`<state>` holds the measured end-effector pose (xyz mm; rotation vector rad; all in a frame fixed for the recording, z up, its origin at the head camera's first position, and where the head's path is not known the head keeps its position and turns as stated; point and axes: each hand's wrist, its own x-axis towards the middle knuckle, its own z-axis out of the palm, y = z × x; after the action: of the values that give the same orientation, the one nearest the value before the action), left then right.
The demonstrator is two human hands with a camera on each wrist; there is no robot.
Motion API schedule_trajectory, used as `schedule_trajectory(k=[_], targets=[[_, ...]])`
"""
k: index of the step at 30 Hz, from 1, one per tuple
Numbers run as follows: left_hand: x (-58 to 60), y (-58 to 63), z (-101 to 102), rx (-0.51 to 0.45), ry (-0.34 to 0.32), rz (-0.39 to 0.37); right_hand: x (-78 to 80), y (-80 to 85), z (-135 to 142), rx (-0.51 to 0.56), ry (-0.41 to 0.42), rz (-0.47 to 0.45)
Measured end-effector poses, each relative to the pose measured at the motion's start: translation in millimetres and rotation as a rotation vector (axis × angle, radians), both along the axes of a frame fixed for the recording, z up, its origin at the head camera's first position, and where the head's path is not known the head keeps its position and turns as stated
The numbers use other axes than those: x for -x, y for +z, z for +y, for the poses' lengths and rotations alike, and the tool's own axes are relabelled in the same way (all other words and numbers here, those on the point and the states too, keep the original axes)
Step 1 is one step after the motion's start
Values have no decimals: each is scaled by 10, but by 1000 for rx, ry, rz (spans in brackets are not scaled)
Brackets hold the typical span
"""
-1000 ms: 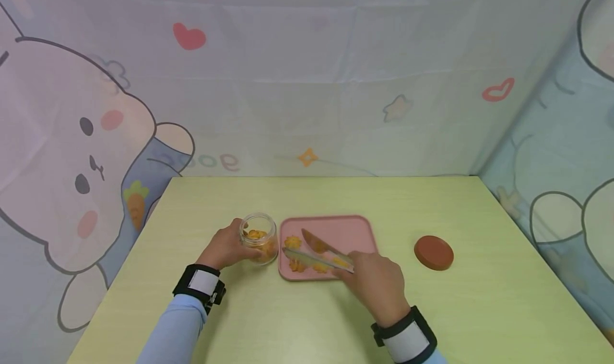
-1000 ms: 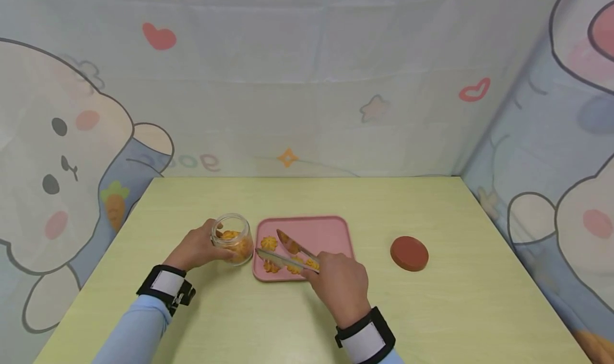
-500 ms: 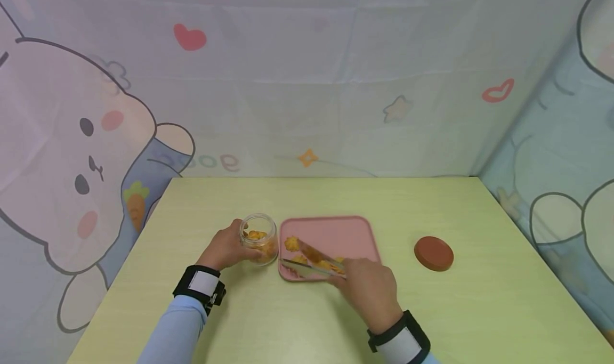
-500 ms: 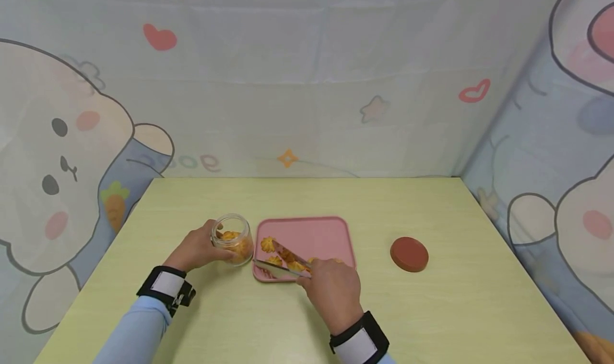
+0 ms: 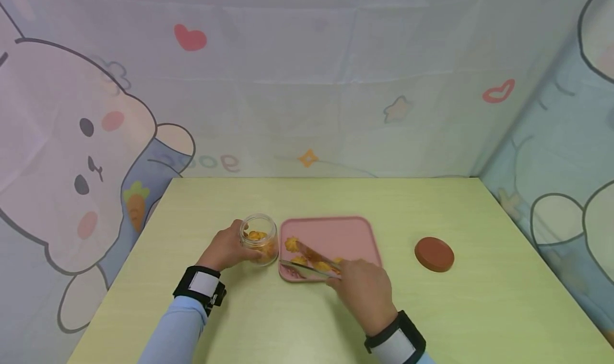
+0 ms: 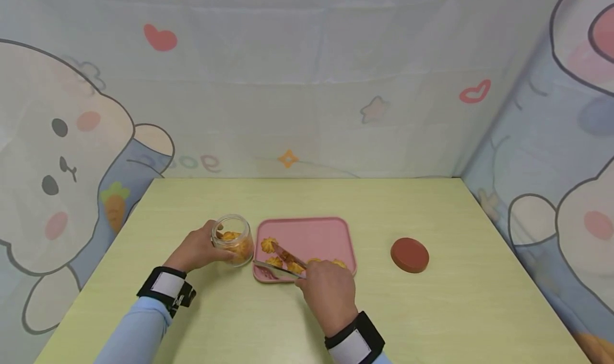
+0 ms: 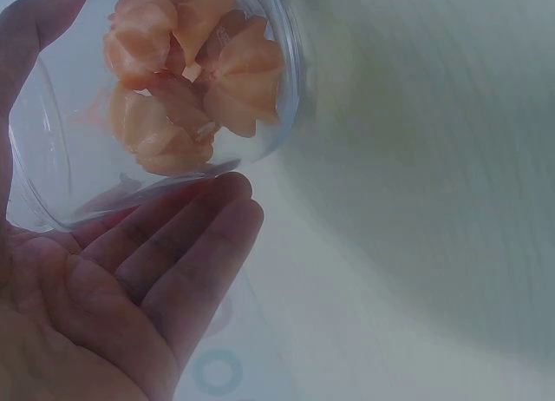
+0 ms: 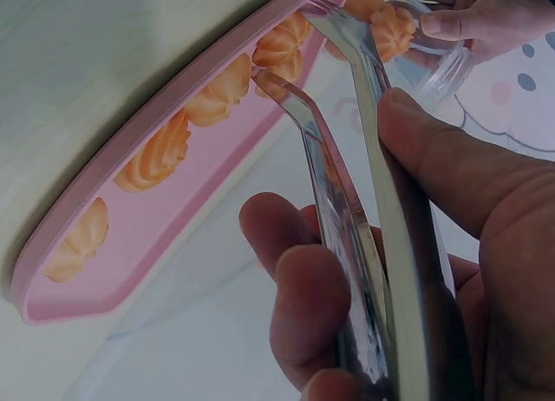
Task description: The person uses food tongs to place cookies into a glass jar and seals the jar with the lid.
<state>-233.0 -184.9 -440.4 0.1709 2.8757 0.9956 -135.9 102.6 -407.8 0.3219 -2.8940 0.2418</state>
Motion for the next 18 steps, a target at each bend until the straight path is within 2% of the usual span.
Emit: schedule_trajectory(k=[8, 18], targets=[[1, -16, 3, -1, 8, 0, 0, -76, -9, -29, 11, 105], [-11, 14, 3, -3, -4, 2, 32, -120, -21, -2, 3, 110]])
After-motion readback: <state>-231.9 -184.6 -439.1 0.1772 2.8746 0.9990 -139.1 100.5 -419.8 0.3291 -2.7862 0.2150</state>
